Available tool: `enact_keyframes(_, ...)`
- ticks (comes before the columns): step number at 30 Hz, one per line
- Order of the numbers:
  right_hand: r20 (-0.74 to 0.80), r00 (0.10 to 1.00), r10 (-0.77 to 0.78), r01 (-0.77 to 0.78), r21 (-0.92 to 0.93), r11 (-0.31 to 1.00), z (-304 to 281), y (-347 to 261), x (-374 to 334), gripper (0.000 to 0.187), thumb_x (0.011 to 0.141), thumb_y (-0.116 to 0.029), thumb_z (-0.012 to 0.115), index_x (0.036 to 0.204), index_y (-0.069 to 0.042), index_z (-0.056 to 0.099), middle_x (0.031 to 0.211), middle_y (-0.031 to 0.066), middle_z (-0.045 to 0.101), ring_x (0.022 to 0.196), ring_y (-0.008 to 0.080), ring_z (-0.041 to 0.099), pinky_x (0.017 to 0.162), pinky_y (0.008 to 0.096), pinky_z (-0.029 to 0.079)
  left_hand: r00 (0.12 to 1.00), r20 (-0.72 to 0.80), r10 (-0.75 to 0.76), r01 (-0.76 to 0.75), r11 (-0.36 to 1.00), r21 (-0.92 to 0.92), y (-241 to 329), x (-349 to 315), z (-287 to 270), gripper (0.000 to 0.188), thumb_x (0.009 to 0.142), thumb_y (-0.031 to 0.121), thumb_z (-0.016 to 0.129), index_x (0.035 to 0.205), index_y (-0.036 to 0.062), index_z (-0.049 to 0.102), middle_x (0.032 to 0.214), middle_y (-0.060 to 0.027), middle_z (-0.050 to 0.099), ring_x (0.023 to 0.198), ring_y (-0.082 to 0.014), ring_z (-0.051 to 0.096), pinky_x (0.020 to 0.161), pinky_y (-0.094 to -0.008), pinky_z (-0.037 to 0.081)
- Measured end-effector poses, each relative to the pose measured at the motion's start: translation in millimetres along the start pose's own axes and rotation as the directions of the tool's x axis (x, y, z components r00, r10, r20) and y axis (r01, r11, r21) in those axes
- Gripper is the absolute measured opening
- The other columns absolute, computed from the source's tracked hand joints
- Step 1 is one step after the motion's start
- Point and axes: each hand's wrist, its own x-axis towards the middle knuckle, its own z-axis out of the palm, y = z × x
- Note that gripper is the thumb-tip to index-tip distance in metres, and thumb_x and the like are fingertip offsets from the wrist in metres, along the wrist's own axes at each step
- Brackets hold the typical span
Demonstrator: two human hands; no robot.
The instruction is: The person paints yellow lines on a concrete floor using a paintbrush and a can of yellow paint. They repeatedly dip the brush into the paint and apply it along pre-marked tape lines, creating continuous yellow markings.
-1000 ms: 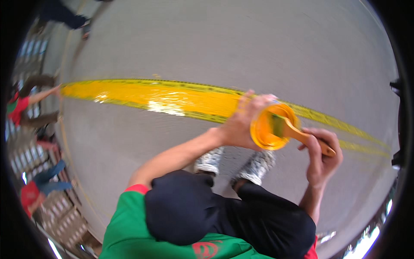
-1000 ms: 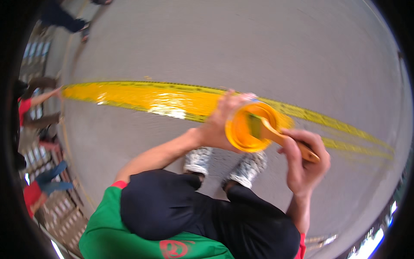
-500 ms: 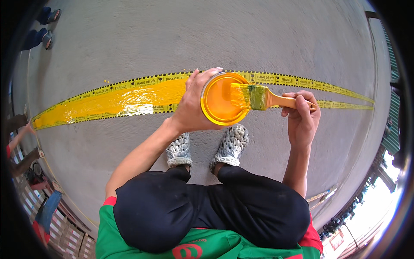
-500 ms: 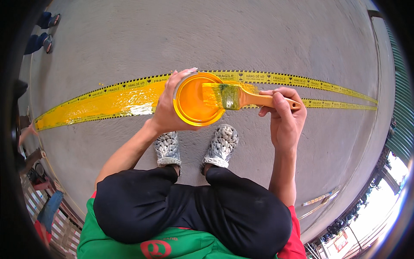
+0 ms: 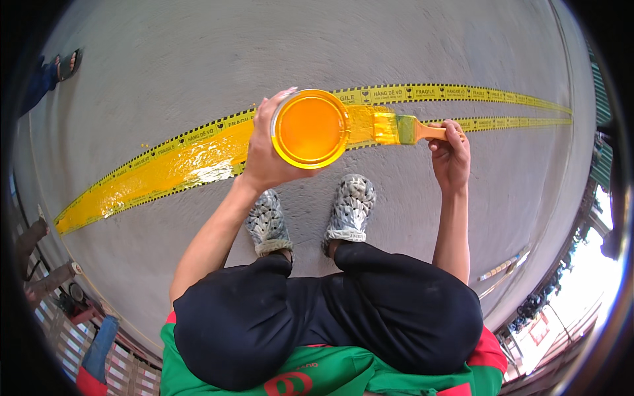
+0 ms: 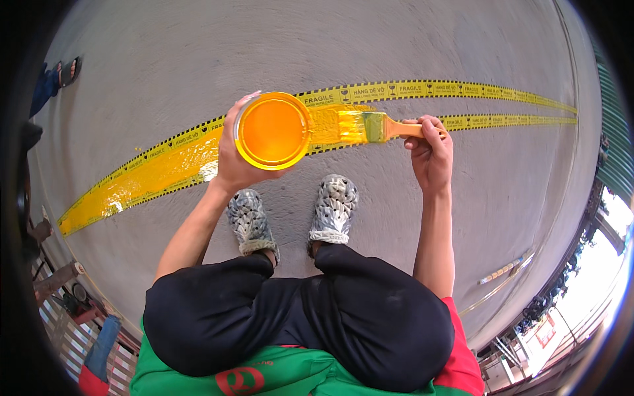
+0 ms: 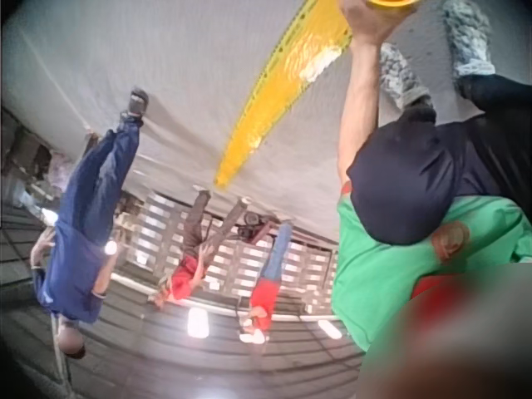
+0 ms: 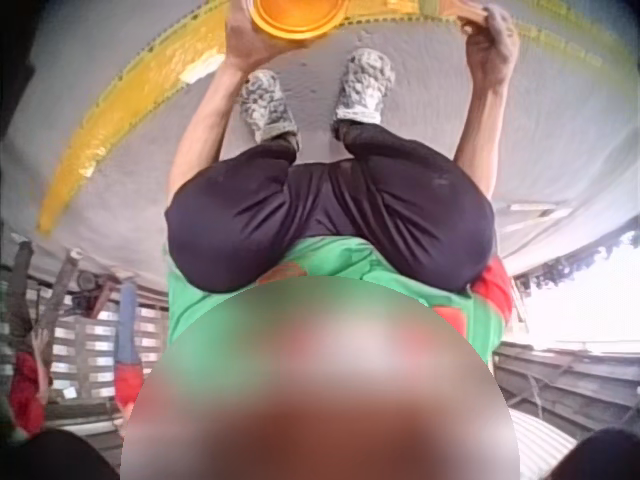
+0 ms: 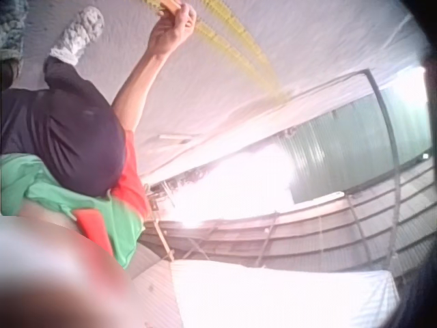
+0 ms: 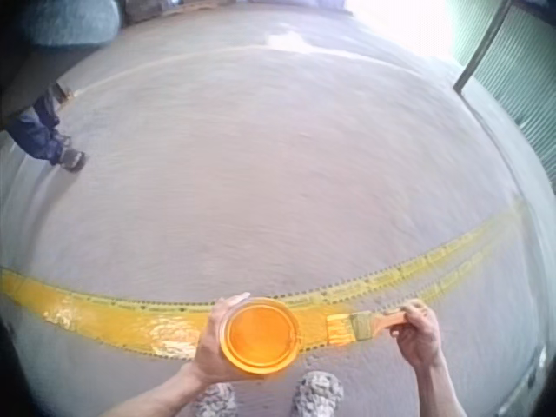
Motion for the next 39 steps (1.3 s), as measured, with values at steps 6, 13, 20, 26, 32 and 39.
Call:
enact_keyframes(6, -0.232, 0.971, -0.055, -0.015, -0.290, 0.957, -26.3, 46.4, 18.5, 0.025, 0.098, -0.016, 0.069, 0.109, 0.006, 0.065, 0.097, 0.0157, 0.072, 0.078, 0.0196, 0.073, 0.070, 0.0260, 0.060, 0.999, 0.002, -0.039, 0.039, 0.995, -0.092, -1.5, -3.7, -1.4, 0.119, 0.057, 0.023, 0.099, 0.150, 0.0009, 0.028, 0.146, -0.0200, 0.048, 0.131, -0.0311, 0.054, 0.113, -0.0427, 0.044)
enact_keyframes(13, -0.048, 0.848, -0.529, 0.084, -0.971, 0.223, -40.9, -4.7, 21.3, 0.015, 0.094, -0.013, 0.069, 0.102, -0.001, 0.070, 0.090, 0.0120, 0.074, 0.075, 0.0171, 0.072, 0.065, 0.0275, 0.057, 0.998, 0.037, -0.046, 0.052, 0.985, -0.165, 14.0, -4.6, -17.8, 0.122, 0.057, 0.028, 0.100, 0.151, 0.0029, 0.027, 0.146, -0.0169, 0.046, 0.133, -0.0298, 0.052, 0.114, -0.0450, 0.042)
enact_keyframes(20, 0.440, 0.786, -0.434, 0.476, -0.879, -0.031, 52.2, 80.1, -2.4, 0.010, 0.089, -0.007, 0.067, 0.099, -0.004, 0.065, 0.081, 0.0134, 0.065, 0.072, 0.0275, 0.066, 0.063, 0.0385, 0.057, 0.996, 0.024, -0.088, 0.090, 0.990, -0.109, 18.0, -3.5, -29.3, 0.119, 0.059, 0.027, 0.094, 0.152, 0.0041, 0.023, 0.144, -0.0151, 0.046, 0.133, -0.0296, 0.051, 0.116, -0.0459, 0.040)
enact_keyframes(26, 0.008, 0.960, -0.279, 0.209, -0.684, 0.699, 67.0, 78.5, -12.2, 0.016, 0.094, -0.013, 0.071, 0.102, 0.001, 0.074, 0.089, 0.0144, 0.076, 0.074, 0.0180, 0.073, 0.063, 0.0299, 0.059, 0.996, 0.053, -0.072, 0.074, 0.997, -0.035, 16.0, -7.9, -40.4, 0.121, 0.061, 0.028, 0.094, 0.153, 0.0037, 0.020, 0.148, -0.0162, 0.042, 0.137, -0.0302, 0.048, 0.116, -0.0468, 0.039)
enact_keyframes(32, -0.016, 0.812, -0.584, 0.109, -0.978, 0.177, -44.6, 6.8, 19.7, 0.017, 0.098, -0.016, 0.066, 0.099, -0.001, 0.073, 0.085, 0.0131, 0.075, 0.068, 0.0159, 0.070, 0.053, 0.0269, 0.056, 0.995, 0.053, -0.086, 0.089, 0.994, -0.058, 18.7, -10.9, -41.8, 0.121, 0.062, 0.035, 0.094, 0.153, 0.0046, 0.020, 0.147, -0.0148, 0.043, 0.136, -0.0303, 0.048, 0.116, -0.0474, 0.040)
enact_keyframes(39, 0.435, 0.707, -0.557, 0.399, -0.896, -0.194, -5.7, 40.1, 14.3, 0.011, 0.093, -0.009, 0.067, 0.098, -0.001, 0.073, 0.087, 0.0144, 0.074, 0.073, 0.0248, 0.072, 0.068, 0.0375, 0.060, 0.997, 0.049, -0.061, 0.066, 0.993, -0.094, 20.6, -7.1, -34.9, 0.120, 0.063, 0.040, 0.092, 0.153, 0.0051, 0.021, 0.147, -0.0148, 0.043, 0.136, -0.0305, 0.048, 0.117, -0.0482, 0.039)
